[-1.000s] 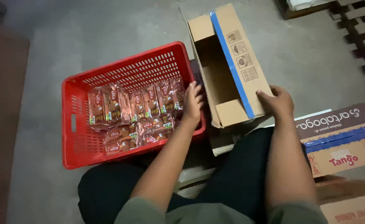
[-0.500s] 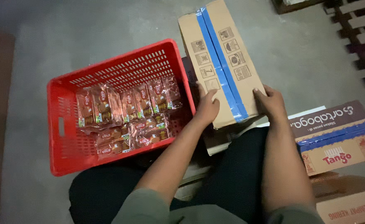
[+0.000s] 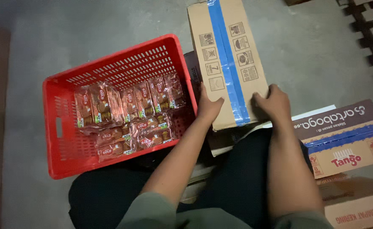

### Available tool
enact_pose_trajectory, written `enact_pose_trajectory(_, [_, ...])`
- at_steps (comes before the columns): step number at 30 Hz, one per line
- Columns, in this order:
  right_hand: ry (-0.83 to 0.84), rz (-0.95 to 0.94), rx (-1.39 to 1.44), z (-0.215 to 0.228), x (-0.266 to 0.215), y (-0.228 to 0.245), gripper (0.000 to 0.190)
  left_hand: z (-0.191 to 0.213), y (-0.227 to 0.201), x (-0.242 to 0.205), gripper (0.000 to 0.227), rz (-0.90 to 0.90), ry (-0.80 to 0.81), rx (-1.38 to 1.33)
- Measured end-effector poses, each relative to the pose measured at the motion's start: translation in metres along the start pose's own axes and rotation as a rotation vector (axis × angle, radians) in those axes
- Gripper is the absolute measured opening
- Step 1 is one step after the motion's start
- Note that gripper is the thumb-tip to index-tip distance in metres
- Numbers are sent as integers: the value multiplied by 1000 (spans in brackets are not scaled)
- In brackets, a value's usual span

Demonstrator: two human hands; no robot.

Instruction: The person transfers individually wrapped snack bars from a cardboard box into a red plastic basket. They arrange the items in rows within the basket, then close the empty box and move it aside. The person repeats this process with a second box of different snack bars, filling the basket further.

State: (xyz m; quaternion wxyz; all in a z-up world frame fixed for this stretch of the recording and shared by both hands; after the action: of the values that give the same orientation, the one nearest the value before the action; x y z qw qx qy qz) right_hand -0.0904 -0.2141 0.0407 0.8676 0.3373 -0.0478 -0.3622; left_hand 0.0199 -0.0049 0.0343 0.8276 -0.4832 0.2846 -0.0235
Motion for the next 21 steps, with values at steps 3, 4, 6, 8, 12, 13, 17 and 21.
enact_pose_trajectory(3, [41,-36,64,-8,-2,2,59,-4,6,8,107,-6,7,-107])
enact_pose_trajectory(4, [55,-12,71,-7,-2,4,64,-6,9,12,106,-11,1,-107])
enact_pose_trajectory(6, [69,7,78,-1,-7,11,70,-6,9,16,106,-14,-1,-105])
enact_pose_trajectory(8, [45,9,102,12,-16,21,69,-4,4,15,102,-45,13,-141])
enact_pose_trajectory(12, [1,-34,18,45,-18,30,66,4,-28,-8,99,-129,87,-290])
enact_pose_trajectory(13, [-43,9,-7,56,-13,29,62,0,-34,-5,97,-177,152,-293])
enact_pose_trajectory(17, [-163,206,-187,94,52,-27,57,-60,-42,50,93,-396,261,-462])
enact_pose_trajectory(21, [-139,200,-187,142,90,-50,56,-108,-78,63,103,-232,384,-487])
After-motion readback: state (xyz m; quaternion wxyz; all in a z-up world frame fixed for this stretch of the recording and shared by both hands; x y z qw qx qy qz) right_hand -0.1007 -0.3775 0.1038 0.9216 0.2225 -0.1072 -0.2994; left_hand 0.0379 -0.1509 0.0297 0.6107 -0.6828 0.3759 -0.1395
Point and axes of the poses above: each hand's wrist, its own x-axis towards the middle knuckle, its own z-axis out of the back of the hand, y = z × x, the point moved 4 cm from there along x, towards the middle knuckle, and after that the axes turned 2 degrees about -x, right-handed, at the moved point
